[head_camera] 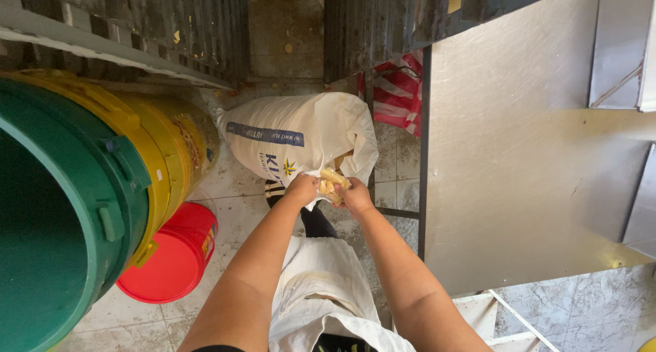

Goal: The person tears pieces of bread by hand and places them into metal trays. They also handle a plastic bag containing bread pieces and transfer them into a large sack on the floor.

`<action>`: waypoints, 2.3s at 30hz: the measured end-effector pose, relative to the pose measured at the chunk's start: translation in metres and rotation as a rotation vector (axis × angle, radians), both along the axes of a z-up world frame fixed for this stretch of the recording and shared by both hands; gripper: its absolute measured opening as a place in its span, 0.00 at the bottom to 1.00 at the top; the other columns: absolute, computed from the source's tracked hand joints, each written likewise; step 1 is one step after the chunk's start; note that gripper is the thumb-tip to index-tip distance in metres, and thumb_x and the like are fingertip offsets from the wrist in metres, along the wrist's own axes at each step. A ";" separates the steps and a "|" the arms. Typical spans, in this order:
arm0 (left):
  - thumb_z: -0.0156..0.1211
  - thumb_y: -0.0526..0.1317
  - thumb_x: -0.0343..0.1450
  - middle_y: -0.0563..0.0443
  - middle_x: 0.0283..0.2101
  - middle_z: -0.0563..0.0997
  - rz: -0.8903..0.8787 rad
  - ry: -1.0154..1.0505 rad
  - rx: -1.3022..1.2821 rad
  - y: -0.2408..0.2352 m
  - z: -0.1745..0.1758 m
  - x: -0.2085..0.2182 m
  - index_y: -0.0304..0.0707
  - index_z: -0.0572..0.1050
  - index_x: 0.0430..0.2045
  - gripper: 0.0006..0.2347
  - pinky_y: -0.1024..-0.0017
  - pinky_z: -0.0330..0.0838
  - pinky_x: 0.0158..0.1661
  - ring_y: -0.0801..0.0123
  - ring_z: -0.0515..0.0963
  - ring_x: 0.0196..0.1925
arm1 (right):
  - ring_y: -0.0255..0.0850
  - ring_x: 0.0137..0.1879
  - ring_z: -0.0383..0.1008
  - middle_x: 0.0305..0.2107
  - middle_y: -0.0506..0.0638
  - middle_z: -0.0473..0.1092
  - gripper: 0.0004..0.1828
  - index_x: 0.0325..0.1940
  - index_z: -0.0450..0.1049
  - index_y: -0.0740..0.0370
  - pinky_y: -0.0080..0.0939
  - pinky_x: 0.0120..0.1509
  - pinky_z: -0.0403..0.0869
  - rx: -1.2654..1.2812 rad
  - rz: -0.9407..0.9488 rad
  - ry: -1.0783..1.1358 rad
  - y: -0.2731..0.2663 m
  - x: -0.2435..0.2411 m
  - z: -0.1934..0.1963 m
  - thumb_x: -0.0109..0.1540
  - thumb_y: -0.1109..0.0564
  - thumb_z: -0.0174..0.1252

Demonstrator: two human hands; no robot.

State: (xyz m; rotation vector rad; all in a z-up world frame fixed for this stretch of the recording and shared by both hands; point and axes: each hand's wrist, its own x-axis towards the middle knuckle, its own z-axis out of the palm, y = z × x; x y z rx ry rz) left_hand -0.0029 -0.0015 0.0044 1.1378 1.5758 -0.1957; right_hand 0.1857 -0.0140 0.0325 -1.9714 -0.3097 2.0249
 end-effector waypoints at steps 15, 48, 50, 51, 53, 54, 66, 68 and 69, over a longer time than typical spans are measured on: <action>0.57 0.40 0.69 0.41 0.64 0.70 0.067 0.056 0.191 -0.012 0.004 0.040 0.40 0.83 0.33 0.08 0.55 0.70 0.57 0.46 0.72 0.62 | 0.50 0.33 0.80 0.39 0.64 0.76 0.20 0.50 0.73 0.76 0.50 0.31 0.82 -0.139 -0.031 -0.216 0.010 0.000 -0.015 0.64 0.53 0.62; 0.61 0.46 0.73 0.44 0.59 0.76 0.087 0.168 0.101 0.001 -0.013 0.013 0.42 0.83 0.40 0.10 0.58 0.72 0.59 0.49 0.76 0.61 | 0.32 0.32 0.71 0.27 0.42 0.72 0.12 0.36 0.75 0.58 0.34 0.36 0.73 0.081 -0.067 -0.140 -0.024 0.019 -0.004 0.63 0.48 0.62; 0.62 0.45 0.71 0.40 0.58 0.75 0.067 0.198 0.142 0.007 -0.017 0.012 0.45 0.83 0.42 0.10 0.57 0.70 0.59 0.46 0.74 0.60 | 0.33 0.33 0.71 0.28 0.43 0.72 0.10 0.35 0.72 0.57 0.34 0.37 0.73 0.073 -0.078 -0.087 -0.020 0.018 -0.007 0.61 0.52 0.65; 0.63 0.45 0.70 0.37 0.57 0.74 0.061 0.217 0.168 0.015 -0.018 0.009 0.47 0.82 0.43 0.10 0.57 0.69 0.59 0.44 0.74 0.59 | 0.34 0.33 0.70 0.28 0.45 0.70 0.12 0.33 0.68 0.57 0.34 0.37 0.73 0.110 -0.106 -0.052 -0.013 0.015 -0.009 0.61 0.54 0.66; 0.67 0.47 0.67 0.41 0.59 0.73 0.188 0.166 0.193 -0.005 -0.010 0.010 0.48 0.82 0.43 0.13 0.57 0.69 0.59 0.46 0.74 0.60 | 0.36 0.34 0.70 0.29 0.46 0.68 0.16 0.30 0.64 0.57 0.35 0.38 0.74 0.104 -0.173 -0.021 -0.033 0.014 -0.001 0.60 0.58 0.68; 0.68 0.48 0.65 0.43 0.60 0.73 0.251 0.139 0.220 -0.004 -0.008 0.011 0.49 0.82 0.44 0.14 0.58 0.69 0.60 0.48 0.73 0.60 | 0.36 0.35 0.71 0.30 0.46 0.68 0.16 0.29 0.63 0.56 0.35 0.40 0.76 0.102 -0.214 -0.019 -0.034 0.014 -0.001 0.59 0.60 0.67; 0.68 0.47 0.67 0.61 0.60 0.73 0.088 0.113 0.024 0.017 -0.001 0.030 0.57 0.84 0.32 0.05 0.59 0.69 0.59 0.59 0.70 0.64 | 0.46 0.47 0.77 0.50 0.55 0.67 0.39 0.60 0.53 0.43 0.46 0.46 0.80 0.065 -0.154 0.058 -0.007 -0.001 0.051 0.54 0.67 0.63; 0.67 0.45 0.67 0.60 0.59 0.73 0.097 0.064 0.069 0.016 -0.004 0.033 0.55 0.85 0.29 0.03 0.59 0.68 0.60 0.58 0.69 0.64 | 0.45 0.50 0.75 0.56 0.51 0.63 0.41 0.68 0.52 0.36 0.48 0.46 0.80 0.036 -0.054 0.037 0.010 -0.002 0.053 0.57 0.63 0.61; 0.66 0.44 0.67 0.60 0.59 0.73 0.102 0.039 0.091 0.017 -0.006 0.033 0.54 0.85 0.28 0.03 0.59 0.68 0.60 0.57 0.68 0.64 | 0.43 0.53 0.74 0.60 0.46 0.60 0.36 0.70 0.55 0.36 0.49 0.47 0.80 0.042 -0.002 0.019 0.018 -0.004 0.050 0.61 0.59 0.59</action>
